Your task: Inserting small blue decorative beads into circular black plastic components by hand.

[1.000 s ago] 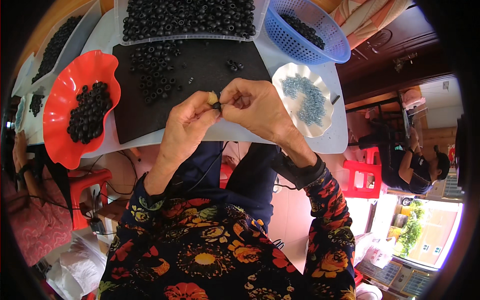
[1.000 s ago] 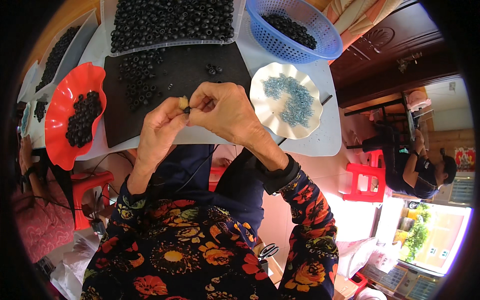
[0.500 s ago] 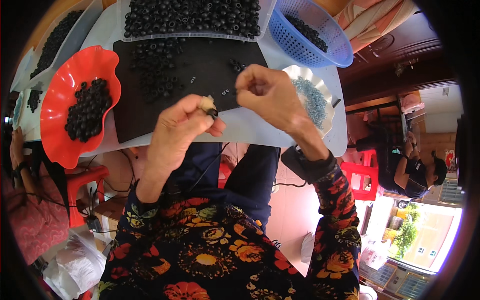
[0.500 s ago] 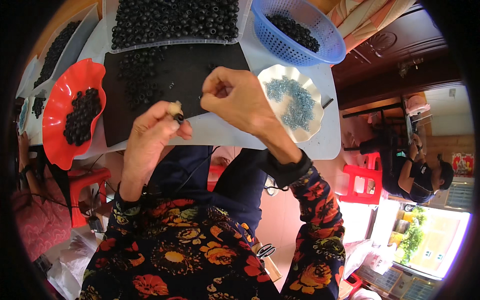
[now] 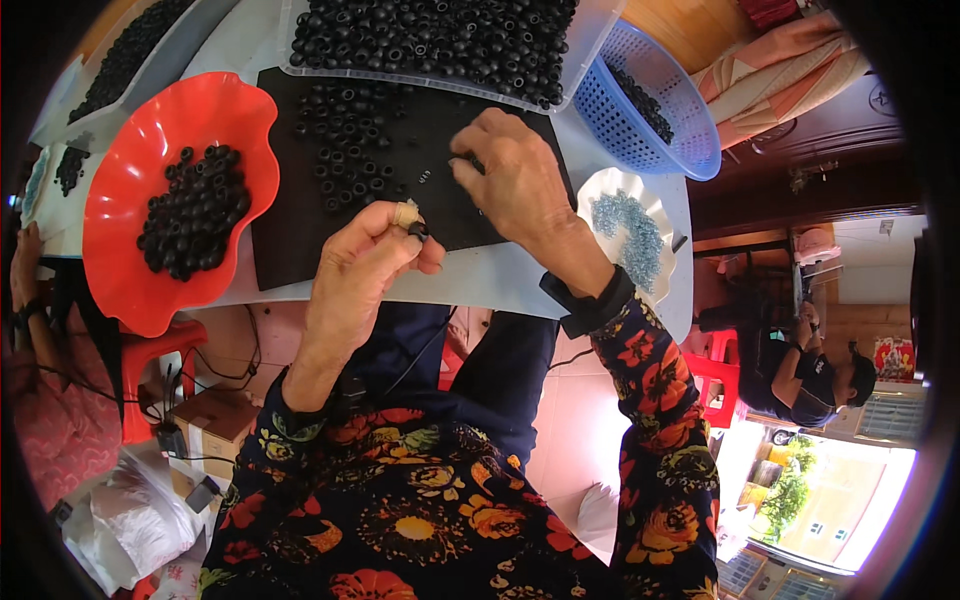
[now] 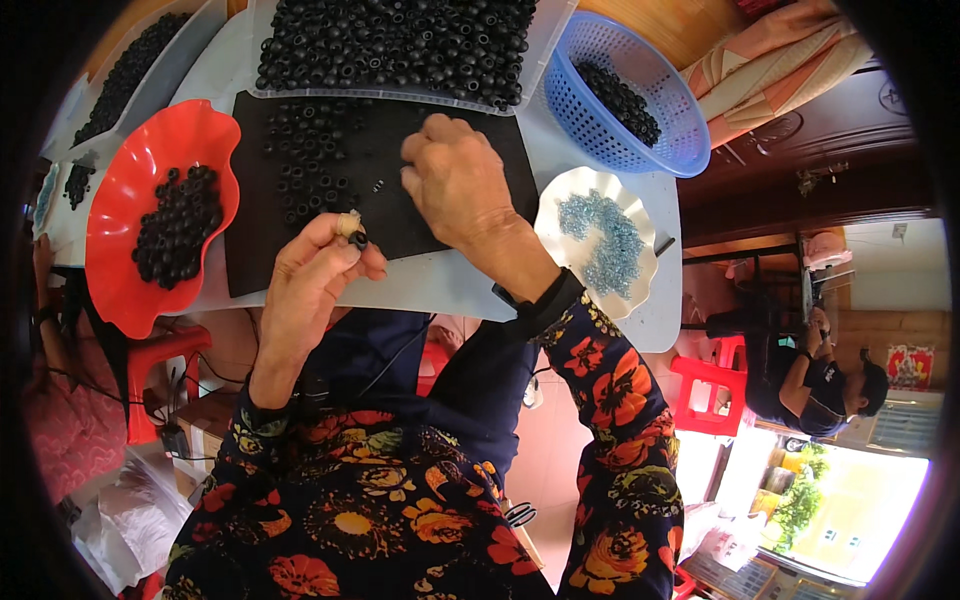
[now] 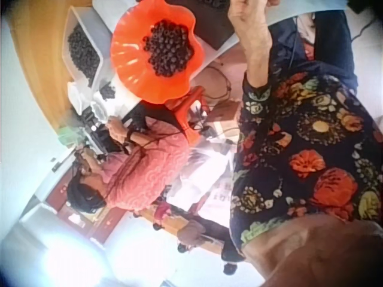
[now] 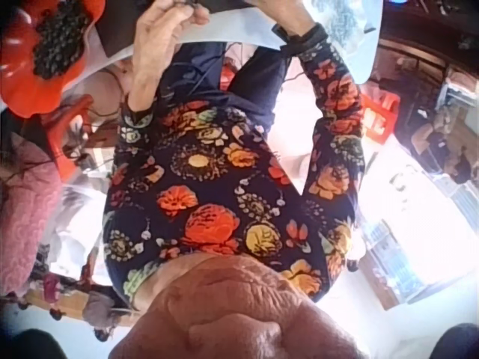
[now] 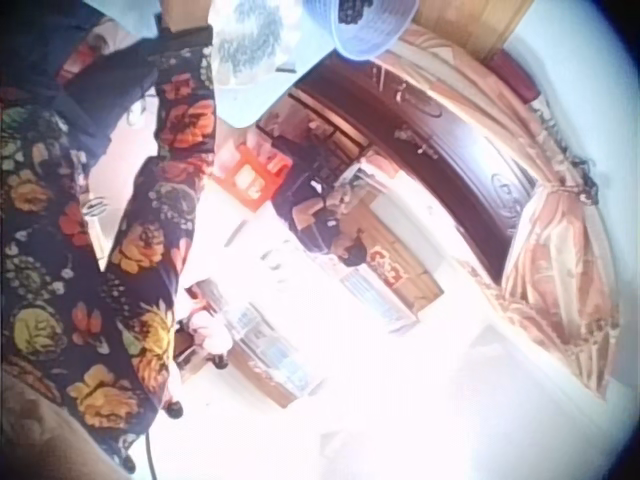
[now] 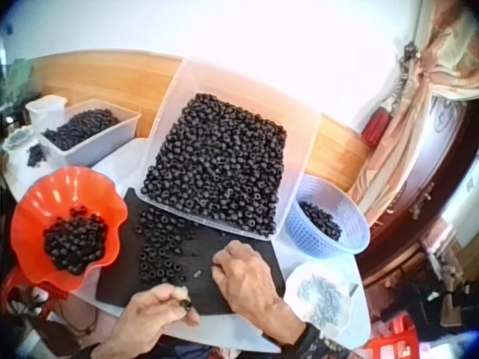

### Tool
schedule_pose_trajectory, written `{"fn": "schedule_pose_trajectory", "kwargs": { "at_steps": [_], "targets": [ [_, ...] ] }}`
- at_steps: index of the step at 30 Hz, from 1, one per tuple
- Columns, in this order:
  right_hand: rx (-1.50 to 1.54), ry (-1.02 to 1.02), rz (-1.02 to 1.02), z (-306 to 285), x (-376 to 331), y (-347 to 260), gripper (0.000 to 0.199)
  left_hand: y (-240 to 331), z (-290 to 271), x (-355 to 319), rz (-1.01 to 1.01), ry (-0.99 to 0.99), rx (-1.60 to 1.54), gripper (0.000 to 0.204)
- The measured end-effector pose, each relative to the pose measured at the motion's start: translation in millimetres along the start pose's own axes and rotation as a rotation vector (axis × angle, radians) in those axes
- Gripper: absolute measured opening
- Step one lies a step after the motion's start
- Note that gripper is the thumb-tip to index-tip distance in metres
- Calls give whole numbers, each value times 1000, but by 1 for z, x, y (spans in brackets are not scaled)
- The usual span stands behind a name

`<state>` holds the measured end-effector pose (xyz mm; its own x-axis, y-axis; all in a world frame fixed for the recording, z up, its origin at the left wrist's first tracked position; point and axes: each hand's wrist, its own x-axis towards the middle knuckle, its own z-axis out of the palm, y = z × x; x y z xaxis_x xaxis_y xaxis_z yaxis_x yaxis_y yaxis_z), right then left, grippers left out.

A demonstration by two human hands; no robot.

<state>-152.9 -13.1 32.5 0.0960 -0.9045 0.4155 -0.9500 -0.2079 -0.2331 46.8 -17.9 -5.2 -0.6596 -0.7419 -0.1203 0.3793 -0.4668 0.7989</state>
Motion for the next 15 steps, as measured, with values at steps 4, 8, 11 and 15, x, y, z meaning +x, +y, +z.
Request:
{"fn": "schedule_pose_trajectory", "kwargs": {
  "at_steps": [4, 8, 11, 15],
  "targets": [
    [141, -103, -135, 10, 5, -16, 11, 0, 2, 1, 5, 28, -40, 18],
    [134, -149, -96, 11, 4, -12, 11, 0, 4, 2, 27, -8, -17, 18],
    [279, -91, 40, 2, 0, -15, 13, -3, 1, 2, 24, -10, 42, 18],
    [679, -157, 424, -25, -16, -21, 16, -5, 4, 2, 59, -26, 62, 20]
  ]
}}
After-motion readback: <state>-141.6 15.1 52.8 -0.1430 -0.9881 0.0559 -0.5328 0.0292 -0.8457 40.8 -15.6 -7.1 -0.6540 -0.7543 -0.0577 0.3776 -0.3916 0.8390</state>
